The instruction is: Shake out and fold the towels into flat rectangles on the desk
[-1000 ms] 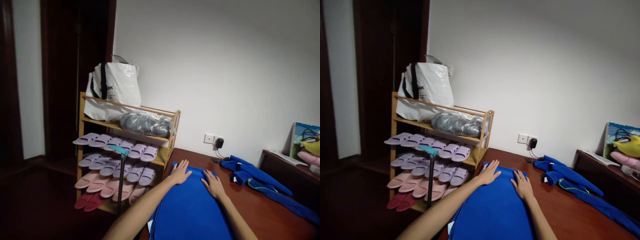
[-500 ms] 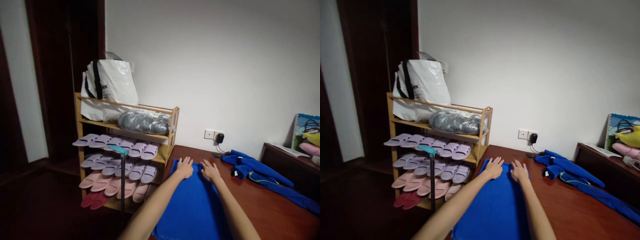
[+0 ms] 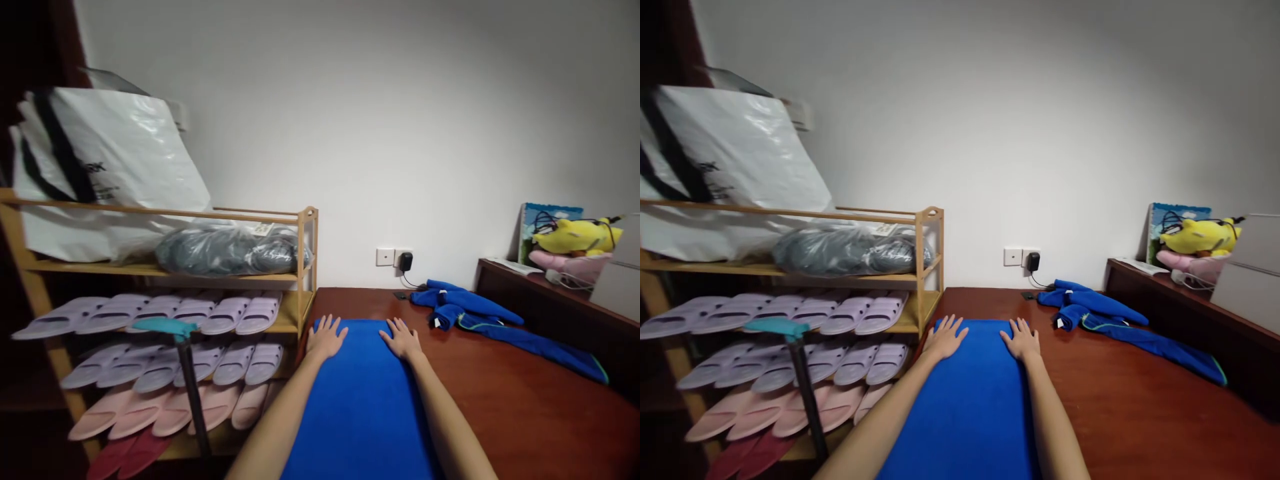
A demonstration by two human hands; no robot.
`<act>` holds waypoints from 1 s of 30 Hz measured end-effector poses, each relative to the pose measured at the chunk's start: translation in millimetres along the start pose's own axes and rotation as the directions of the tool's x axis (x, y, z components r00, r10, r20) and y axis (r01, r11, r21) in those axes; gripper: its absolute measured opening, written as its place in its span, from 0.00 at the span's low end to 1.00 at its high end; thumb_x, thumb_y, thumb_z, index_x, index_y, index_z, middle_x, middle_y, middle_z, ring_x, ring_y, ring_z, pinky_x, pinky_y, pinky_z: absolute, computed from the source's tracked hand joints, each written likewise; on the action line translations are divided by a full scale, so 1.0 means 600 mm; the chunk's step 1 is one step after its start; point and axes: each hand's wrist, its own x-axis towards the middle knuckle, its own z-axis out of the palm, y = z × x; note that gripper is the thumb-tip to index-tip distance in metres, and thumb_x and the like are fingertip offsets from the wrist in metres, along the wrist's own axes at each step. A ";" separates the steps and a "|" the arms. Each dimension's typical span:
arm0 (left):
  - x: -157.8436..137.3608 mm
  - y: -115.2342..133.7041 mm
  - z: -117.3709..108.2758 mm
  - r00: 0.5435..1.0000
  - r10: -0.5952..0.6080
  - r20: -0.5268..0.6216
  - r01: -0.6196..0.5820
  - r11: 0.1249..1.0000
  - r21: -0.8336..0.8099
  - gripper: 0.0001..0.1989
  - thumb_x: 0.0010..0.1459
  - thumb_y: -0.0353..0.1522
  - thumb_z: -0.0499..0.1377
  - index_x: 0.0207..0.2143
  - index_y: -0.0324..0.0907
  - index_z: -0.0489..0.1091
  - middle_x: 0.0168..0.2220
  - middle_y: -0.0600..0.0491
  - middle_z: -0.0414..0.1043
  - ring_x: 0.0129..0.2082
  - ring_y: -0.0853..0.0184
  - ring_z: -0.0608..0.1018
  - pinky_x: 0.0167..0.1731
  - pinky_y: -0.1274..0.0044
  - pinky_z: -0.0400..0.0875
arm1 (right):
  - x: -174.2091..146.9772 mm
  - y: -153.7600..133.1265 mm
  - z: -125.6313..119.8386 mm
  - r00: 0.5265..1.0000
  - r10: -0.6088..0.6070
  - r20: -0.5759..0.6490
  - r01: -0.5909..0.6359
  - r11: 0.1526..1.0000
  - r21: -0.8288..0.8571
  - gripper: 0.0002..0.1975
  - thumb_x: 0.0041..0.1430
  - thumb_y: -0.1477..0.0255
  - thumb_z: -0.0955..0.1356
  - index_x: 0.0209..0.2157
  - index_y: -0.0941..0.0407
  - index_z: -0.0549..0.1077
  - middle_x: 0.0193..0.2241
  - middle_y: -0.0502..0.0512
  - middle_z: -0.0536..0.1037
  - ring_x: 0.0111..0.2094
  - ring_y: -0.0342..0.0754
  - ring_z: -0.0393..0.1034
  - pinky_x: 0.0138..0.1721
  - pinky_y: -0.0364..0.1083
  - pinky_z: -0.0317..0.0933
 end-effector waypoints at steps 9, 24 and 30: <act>0.032 0.002 0.004 0.999 0.019 0.026 -0.021 0.997 0.072 0.33 0.62 0.49 0.36 0.65 0.45 0.48 0.66 0.49 0.40 0.65 0.56 0.43 0.57 0.52 0.45 | 0.023 0.008 0.000 0.999 -0.030 -0.025 0.032 0.996 0.085 0.37 0.59 0.46 0.52 0.63 0.53 0.49 0.65 0.55 0.43 0.65 0.54 0.34 0.62 0.61 0.31; 0.140 -0.014 0.026 0.999 0.047 -0.026 -0.046 0.998 0.042 0.33 0.62 0.52 0.36 0.63 0.47 0.52 0.65 0.50 0.45 0.65 0.55 0.47 0.57 0.52 0.48 | 0.129 0.021 0.012 0.999 -0.034 -0.036 0.034 0.999 0.009 0.37 0.59 0.46 0.49 0.63 0.52 0.48 0.65 0.55 0.43 0.65 0.52 0.34 0.61 0.60 0.36; 0.104 0.017 -0.007 0.975 0.128 -0.182 -0.119 0.991 0.057 0.28 0.66 0.40 0.37 0.62 0.36 0.54 0.65 0.43 0.45 0.65 0.54 0.48 0.61 0.57 0.40 | 0.111 -0.009 -0.008 0.982 -0.064 -0.179 0.044 0.992 -0.115 0.30 0.63 0.55 0.55 0.60 0.57 0.56 0.63 0.61 0.49 0.64 0.55 0.37 0.62 0.61 0.31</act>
